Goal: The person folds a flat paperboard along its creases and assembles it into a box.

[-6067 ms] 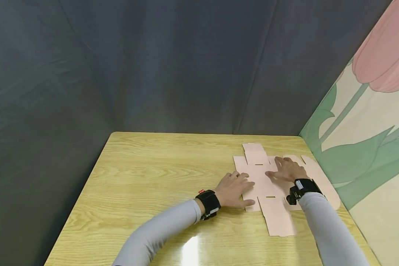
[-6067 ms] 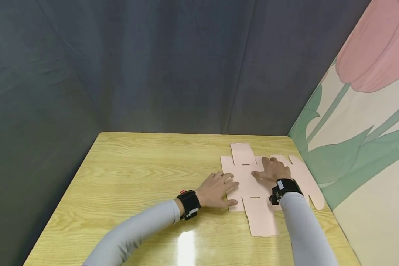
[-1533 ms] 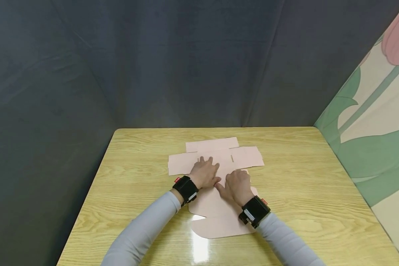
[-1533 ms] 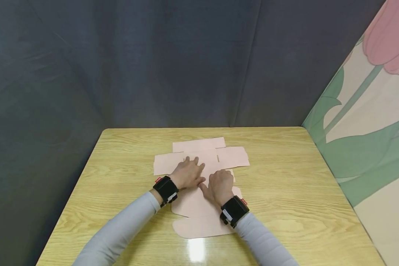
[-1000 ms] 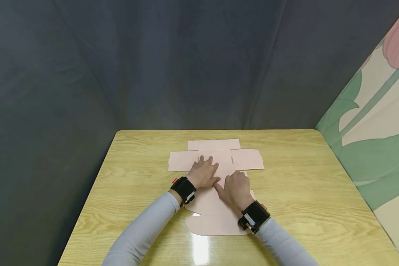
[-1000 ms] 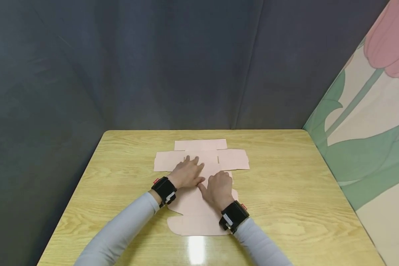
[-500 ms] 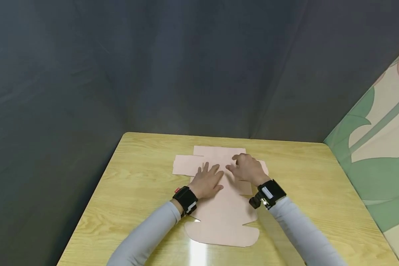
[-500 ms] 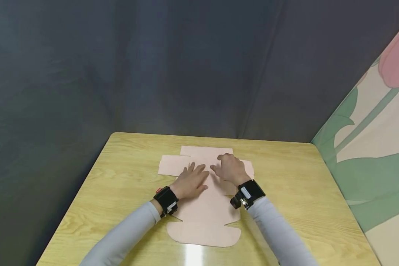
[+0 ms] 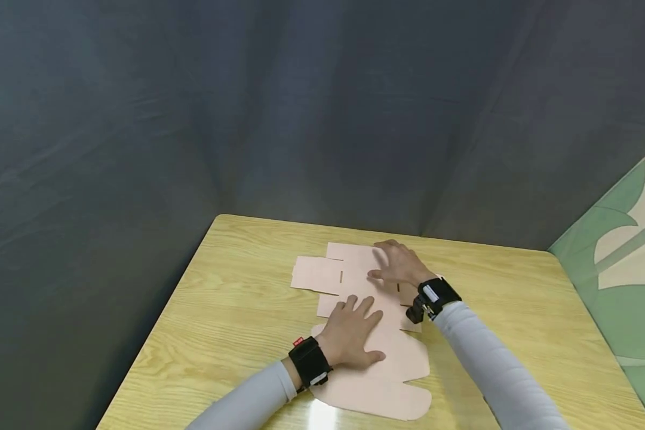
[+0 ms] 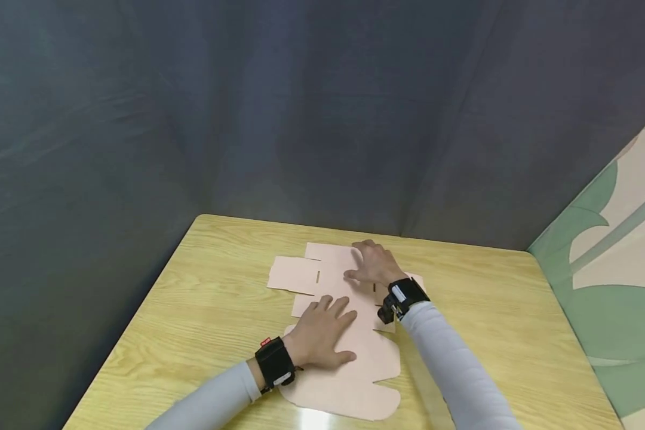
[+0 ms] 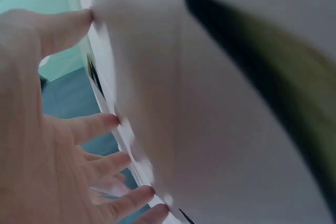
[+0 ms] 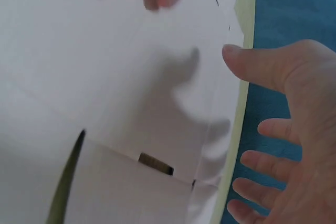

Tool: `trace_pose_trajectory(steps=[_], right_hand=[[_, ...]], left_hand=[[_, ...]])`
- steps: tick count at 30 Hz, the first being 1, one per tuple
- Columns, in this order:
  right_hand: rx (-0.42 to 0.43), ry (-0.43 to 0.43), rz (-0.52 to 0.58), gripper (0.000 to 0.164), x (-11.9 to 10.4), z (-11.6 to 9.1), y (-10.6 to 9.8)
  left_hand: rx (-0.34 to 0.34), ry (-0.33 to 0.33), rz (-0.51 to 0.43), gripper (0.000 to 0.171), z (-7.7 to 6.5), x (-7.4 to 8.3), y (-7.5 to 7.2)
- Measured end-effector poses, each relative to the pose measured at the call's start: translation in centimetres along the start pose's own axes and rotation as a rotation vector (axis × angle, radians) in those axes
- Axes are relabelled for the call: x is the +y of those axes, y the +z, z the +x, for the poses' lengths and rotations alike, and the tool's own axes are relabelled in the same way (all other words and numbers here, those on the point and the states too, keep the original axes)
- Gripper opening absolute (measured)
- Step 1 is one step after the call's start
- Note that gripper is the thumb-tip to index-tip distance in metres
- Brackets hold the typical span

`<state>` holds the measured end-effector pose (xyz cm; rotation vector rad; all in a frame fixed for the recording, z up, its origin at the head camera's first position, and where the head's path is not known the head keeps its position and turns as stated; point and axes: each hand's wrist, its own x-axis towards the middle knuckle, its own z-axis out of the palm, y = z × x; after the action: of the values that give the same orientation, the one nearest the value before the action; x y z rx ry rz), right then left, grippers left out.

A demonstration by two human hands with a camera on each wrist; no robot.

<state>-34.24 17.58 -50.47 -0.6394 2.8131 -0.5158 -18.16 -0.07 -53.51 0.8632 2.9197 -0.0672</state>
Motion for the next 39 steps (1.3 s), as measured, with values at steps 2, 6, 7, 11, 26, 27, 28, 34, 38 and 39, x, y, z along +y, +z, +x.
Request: trace_pose_trajectory(steps=[2, 6, 7, 11, 26, 27, 28, 34, 38, 39], right_hand=[[-0.012, 0.022, 0.007, 0.087, 0.5, 0.3, 0.0], [-0.019, 0.043, 0.021, 0.082, 1.3, 0.8, 0.2], [-0.015, 0.045, 0.029, 0.080, 1.5, 0.8, 0.3], [0.030, 0.049, 0.072, 0.075, 2.4, 0.7, 0.3], [0.129, 0.043, 0.174, 0.046, 4.3, -0.9, 0.3], [0.131, 0.041, 0.174, 0.045, 4.2, -0.9, 0.2], [0.132, 0.042, 0.172, 0.044, 4.1, -0.9, 0.0], [0.137, 0.048, 0.165, 0.043, 3.6, -0.8, -1.5], [0.142, 0.041, 0.150, 0.043, 3.7, -1.4, -2.2], [0.140, 0.041, 0.145, 0.043, 3.7, -1.6, -2.3]], left_hand=[[0.013, -0.001, 0.015, 0.083, -0.1, 0.6, -0.1], [0.029, -0.007, 0.026, 0.080, -0.5, 1.5, -0.1], [0.027, -0.007, 0.023, 0.080, -0.6, 1.6, -0.2], [0.018, 0.004, -0.033, 0.079, -0.7, 2.5, -0.5], [-0.017, 0.022, -0.077, 0.077, -0.7, 4.2, -0.5], [-0.012, 0.023, -0.073, 0.077, -0.7, 4.2, -0.6], [-0.009, 0.022, -0.070, 0.077, -0.6, 4.1, -0.7], [0.005, 0.011, -0.077, 0.077, 0.2, 3.9, -1.1], [0.003, 0.017, -0.099, 0.077, 0.5, 4.0, -0.9], [0.001, 0.021, -0.103, 0.077, 0.5, 4.0, -0.8]])
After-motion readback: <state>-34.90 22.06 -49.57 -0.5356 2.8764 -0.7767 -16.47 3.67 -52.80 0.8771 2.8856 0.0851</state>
